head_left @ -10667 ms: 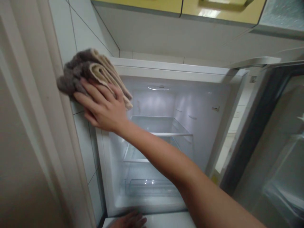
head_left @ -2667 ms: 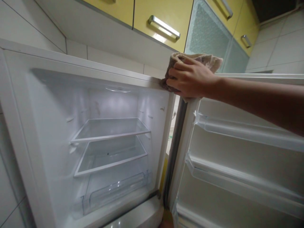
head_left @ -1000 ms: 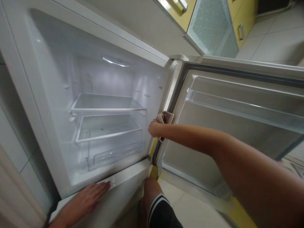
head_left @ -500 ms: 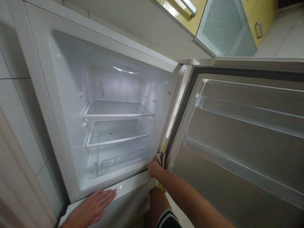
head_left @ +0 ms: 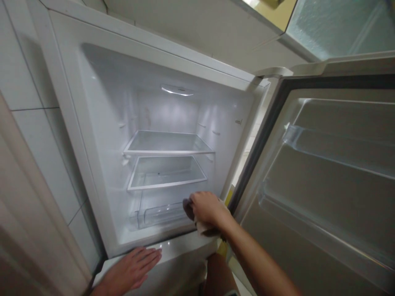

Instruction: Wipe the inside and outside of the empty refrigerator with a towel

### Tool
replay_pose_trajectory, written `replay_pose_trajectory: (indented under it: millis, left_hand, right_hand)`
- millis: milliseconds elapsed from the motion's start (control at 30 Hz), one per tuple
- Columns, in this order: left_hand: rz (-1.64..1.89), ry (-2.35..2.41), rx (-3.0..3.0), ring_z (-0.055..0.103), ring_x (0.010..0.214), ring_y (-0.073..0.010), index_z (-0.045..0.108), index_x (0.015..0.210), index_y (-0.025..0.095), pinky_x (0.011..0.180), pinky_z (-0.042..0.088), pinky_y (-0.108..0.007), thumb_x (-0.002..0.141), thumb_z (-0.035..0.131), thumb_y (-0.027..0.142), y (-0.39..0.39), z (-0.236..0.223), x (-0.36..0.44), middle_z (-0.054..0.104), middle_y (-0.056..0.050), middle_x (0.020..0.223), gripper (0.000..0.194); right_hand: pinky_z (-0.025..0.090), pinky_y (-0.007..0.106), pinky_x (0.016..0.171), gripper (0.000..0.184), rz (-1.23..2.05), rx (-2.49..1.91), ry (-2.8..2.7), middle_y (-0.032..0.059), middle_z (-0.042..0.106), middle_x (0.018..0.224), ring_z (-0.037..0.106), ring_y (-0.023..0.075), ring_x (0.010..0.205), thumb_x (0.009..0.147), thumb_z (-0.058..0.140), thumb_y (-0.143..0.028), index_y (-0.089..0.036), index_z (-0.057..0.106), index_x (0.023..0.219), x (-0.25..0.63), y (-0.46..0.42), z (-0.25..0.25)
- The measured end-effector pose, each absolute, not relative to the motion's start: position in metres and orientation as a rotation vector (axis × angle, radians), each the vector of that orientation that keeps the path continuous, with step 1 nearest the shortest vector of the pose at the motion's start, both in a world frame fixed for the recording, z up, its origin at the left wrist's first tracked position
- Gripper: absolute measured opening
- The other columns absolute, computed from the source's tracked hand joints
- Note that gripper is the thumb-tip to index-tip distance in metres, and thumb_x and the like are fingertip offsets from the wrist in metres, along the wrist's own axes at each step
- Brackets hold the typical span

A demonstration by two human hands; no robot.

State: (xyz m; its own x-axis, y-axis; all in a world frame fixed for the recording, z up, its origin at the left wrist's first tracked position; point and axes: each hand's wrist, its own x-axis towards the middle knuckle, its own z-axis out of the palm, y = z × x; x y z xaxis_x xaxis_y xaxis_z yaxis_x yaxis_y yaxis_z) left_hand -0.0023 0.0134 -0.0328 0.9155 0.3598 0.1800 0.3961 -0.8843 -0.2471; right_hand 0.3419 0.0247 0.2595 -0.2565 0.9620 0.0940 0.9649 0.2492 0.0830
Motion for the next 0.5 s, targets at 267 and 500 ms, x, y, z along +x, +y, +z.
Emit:
replay_pose_trajectory:
  millis: [267, 500]
  left_hand:
    - [-0.084, -0.613, -2.864, 0.063, 0.147, -0.0219, 0.038, 0.176, 0.027, 0.125, 0.040, -0.034, 0.081, 0.076, 0.002, 0.009, -0.019, 0.003, 0.058, -0.004, 0.171, 0.105]
    - [-0.062, -0.621, -2.968, 0.064, 0.147, -0.0231, 0.038, 0.175, 0.027, 0.124, 0.044, -0.035, 0.086, 0.082, 0.013, 0.010, -0.006, 0.006, 0.059, -0.005, 0.170, 0.100]
  right_hand:
    - [0.031, 0.056, 0.133, 0.055, -0.110, -1.763, -2.127, 0.0137, 0.047, 0.176, 0.042, 0.0332, 0.162, 0.113, 0.057, -0.046, -0.028, 0.056, 0.165, 0.306, 0.119, 0.263]
    - [0.036, 0.053, 0.129, 0.060, 0.493, -1.648, -1.804, 0.0090, 0.076, 0.144, 0.064, 0.0347, 0.141, 0.090, 0.086, -0.048, -0.029, 0.072, 0.145, 0.284, 0.193, 0.226]
